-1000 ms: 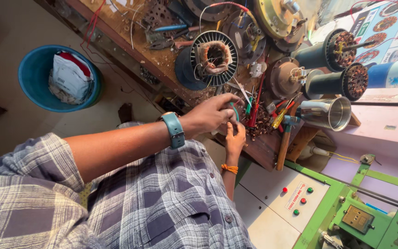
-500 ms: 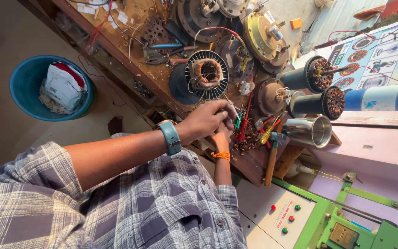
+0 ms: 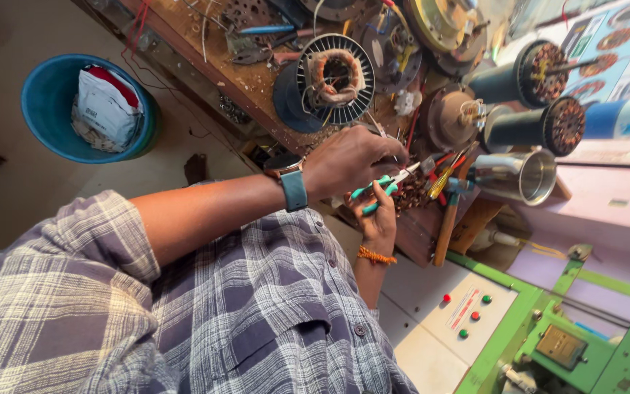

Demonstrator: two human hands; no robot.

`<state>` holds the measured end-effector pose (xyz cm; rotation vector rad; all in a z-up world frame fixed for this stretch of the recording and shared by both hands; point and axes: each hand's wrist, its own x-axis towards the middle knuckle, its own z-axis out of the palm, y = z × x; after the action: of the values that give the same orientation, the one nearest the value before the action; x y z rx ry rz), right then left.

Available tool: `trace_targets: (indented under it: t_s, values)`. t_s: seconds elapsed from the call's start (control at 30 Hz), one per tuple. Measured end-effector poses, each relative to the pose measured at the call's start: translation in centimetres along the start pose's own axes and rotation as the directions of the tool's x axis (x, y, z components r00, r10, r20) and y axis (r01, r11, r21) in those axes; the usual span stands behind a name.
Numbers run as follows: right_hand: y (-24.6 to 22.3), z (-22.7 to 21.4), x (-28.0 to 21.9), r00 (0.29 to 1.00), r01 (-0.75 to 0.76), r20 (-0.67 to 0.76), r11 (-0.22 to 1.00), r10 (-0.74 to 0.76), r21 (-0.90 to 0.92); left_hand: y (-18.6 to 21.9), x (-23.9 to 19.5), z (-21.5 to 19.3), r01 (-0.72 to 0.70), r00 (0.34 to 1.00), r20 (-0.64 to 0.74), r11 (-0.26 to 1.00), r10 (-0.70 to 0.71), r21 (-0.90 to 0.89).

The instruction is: The person strips insulation from wires using pliers, twists the exposed ends, and connects them to a motor component on a cluttered workbench. They briefly test the connection against a green machine before returning to the bench to continue wiring.

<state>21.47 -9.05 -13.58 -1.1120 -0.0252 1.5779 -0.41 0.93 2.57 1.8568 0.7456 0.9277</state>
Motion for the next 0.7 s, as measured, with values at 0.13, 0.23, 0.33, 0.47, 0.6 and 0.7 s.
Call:
trace_targets:
  t_s: [0.13, 0.23, 0.33, 0.47, 0.6, 0.7]
  values:
    - [0.2, 3.1, -5.6, 0.984, 0.126, 0.153, 0.966, -0.093, -0.227, -0.4, 0.9, 1.0, 0.034, 0.999, 0.017, 0.987, -0.037, 0.159]
    - [0.7, 5.5, -8.7, 0.971, 0.171, 0.207, 0.955, -0.121, -0.244, -1.2, 0.9, 1.8, -0.011, 1.0, -0.009, 0.962, 0.014, 0.273]
    - [1.2, 7.1, -10.3, 0.986, 0.148, 0.111, 0.956, -0.123, -0.253, -2.1, 0.4, 2.6, -0.078, 0.997, -0.001, 0.938, 0.084, 0.338]
    - [1.2, 8.5, -11.1, 0.977, 0.212, 0.114, 0.912, -0.183, -0.352, -3.0, -0.4, 3.0, -0.049, 0.999, 0.031, 0.984, 0.044, 0.17]
    - [1.0, 9.3, -11.8, 0.968, 0.25, 0.145, 0.866, -0.207, -0.433, -3.3, -1.6, 2.7, -0.044, 0.998, 0.051, 0.943, 0.029, 0.329]
    - [1.0, 9.7, -12.0, 0.978, 0.205, 0.093, 0.809, -0.185, -0.551, -3.2, -1.4, 2.5, 0.069, 0.996, 0.028, 0.915, -0.087, 0.397]
